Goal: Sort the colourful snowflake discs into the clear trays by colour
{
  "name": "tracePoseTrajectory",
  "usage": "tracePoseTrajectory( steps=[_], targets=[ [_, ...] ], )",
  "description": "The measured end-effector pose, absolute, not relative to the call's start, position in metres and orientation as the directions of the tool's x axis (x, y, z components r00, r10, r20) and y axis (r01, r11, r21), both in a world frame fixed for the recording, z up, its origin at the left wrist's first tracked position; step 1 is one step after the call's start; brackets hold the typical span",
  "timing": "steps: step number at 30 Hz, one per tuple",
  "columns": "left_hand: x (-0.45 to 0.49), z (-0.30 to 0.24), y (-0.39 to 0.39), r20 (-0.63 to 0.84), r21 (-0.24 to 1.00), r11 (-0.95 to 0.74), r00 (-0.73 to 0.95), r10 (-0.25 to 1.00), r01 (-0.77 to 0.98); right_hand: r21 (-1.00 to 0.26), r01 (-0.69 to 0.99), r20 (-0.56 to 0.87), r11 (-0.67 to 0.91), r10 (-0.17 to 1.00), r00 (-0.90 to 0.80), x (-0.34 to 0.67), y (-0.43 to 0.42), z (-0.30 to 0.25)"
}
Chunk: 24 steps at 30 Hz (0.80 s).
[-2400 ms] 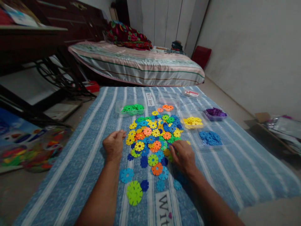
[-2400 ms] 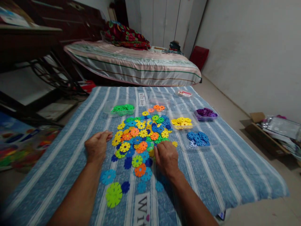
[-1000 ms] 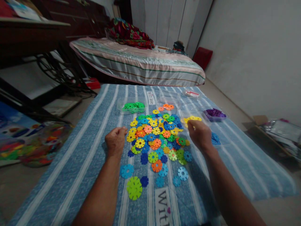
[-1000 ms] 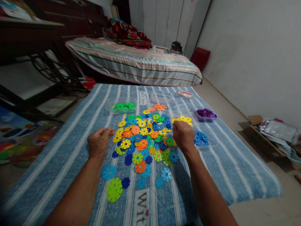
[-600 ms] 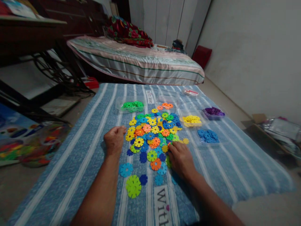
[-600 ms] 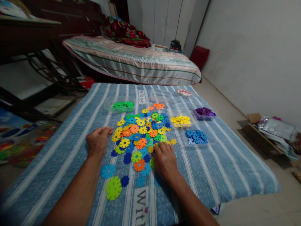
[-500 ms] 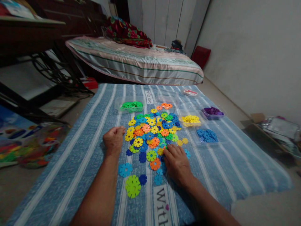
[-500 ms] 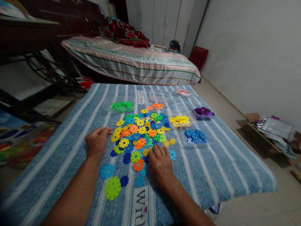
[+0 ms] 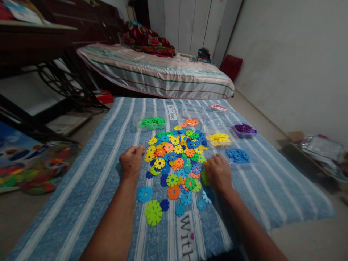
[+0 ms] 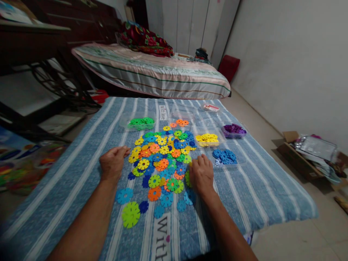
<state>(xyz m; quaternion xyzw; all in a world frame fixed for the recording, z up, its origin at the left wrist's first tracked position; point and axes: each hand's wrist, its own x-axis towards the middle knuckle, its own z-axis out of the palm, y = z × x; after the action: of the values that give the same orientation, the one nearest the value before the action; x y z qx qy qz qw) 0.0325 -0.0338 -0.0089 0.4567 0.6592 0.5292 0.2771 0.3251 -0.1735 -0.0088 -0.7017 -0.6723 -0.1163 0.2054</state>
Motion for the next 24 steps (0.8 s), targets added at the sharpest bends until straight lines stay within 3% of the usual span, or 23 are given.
tracePoseTrajectory(
  steps=[4,11,20,22,24],
  targets=[
    [0.031,-0.01,-0.034,0.109,0.958,0.018,-0.421,0.9,0.285,-0.048,0.998,0.322,-0.046,0.945,0.059,0.33,-0.167,-0.013],
    [0.033,-0.006,-0.036,0.106,0.951,0.033,-0.421,0.901,0.308,-0.078,0.997,0.289,-0.023,0.956,0.045,0.33,-0.167,-0.017],
    [0.033,-0.008,-0.034,0.113,0.952,0.023,-0.421,0.9,0.305,-0.129,0.981,0.472,0.147,0.879,-0.069,0.339,-0.154,0.002],
    [0.033,-0.008,-0.035,0.115,0.955,0.016,-0.422,0.899,0.295,-0.133,0.982,0.519,0.136,0.854,-0.048,0.352,-0.138,0.023],
    [0.033,-0.007,-0.035,0.115,0.957,0.017,-0.43,0.896,0.291,-0.129,0.991,0.583,0.029,0.811,0.052,0.366,-0.122,0.046]
  ],
)
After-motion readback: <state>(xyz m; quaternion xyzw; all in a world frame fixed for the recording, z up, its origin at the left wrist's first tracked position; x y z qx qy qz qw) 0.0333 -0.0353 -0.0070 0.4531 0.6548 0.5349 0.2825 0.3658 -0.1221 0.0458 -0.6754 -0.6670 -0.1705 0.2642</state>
